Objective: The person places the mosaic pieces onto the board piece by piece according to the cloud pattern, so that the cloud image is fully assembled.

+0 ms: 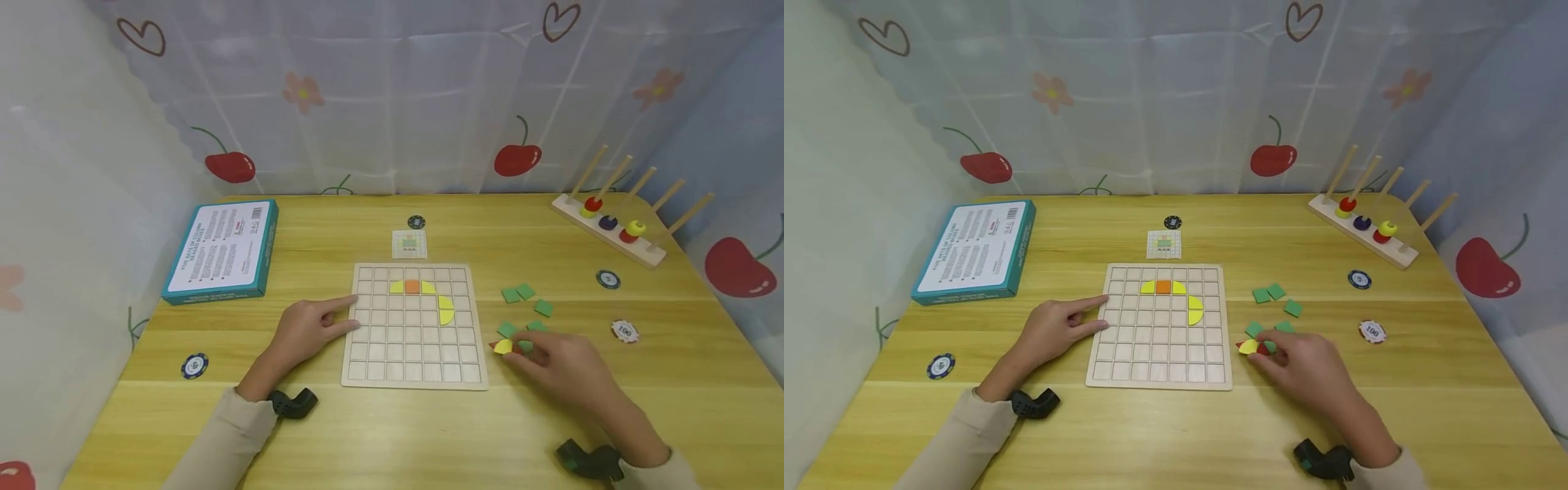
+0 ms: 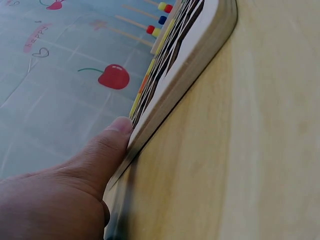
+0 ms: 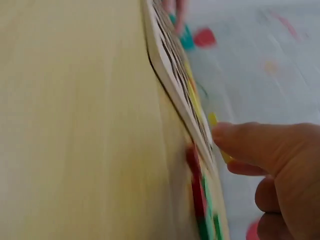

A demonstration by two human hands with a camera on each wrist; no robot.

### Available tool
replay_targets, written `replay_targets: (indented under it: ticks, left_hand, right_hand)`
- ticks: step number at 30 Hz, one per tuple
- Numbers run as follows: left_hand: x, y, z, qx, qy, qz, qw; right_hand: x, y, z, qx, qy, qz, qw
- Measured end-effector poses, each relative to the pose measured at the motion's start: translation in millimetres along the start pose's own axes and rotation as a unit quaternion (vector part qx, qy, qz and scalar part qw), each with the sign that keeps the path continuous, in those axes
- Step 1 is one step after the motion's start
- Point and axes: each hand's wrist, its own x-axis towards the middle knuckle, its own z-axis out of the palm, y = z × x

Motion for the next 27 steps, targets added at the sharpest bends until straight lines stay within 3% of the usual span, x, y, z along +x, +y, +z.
replay_targets:
  ticks: [7,16,21,27]
  left_hand:
    - [-0.9,0.6,-0.4,0.003,-0.004,-0.003,1.0]
    - [-1.0,1.0,0.9,0.007,-0.013,-0.01,0.9998]
    - [-2.2,1.9,0.2,0.007,-0.01,-0.006,0.9999]
    - [-0.2,1.5,-0.6,0.007,-0.014,-0.004,0.9999]
  right_hand:
    - [56,-53,22,0.045,-0.049,-0.035,0.997]
    - [123,-93,72,0.088,-0.04,-0.016,0.995]
    - [140,-101,92,0.105,-0.054,0.011,0.993]
    - [142,-102,103,0.119,-0.039,0.017,0.992]
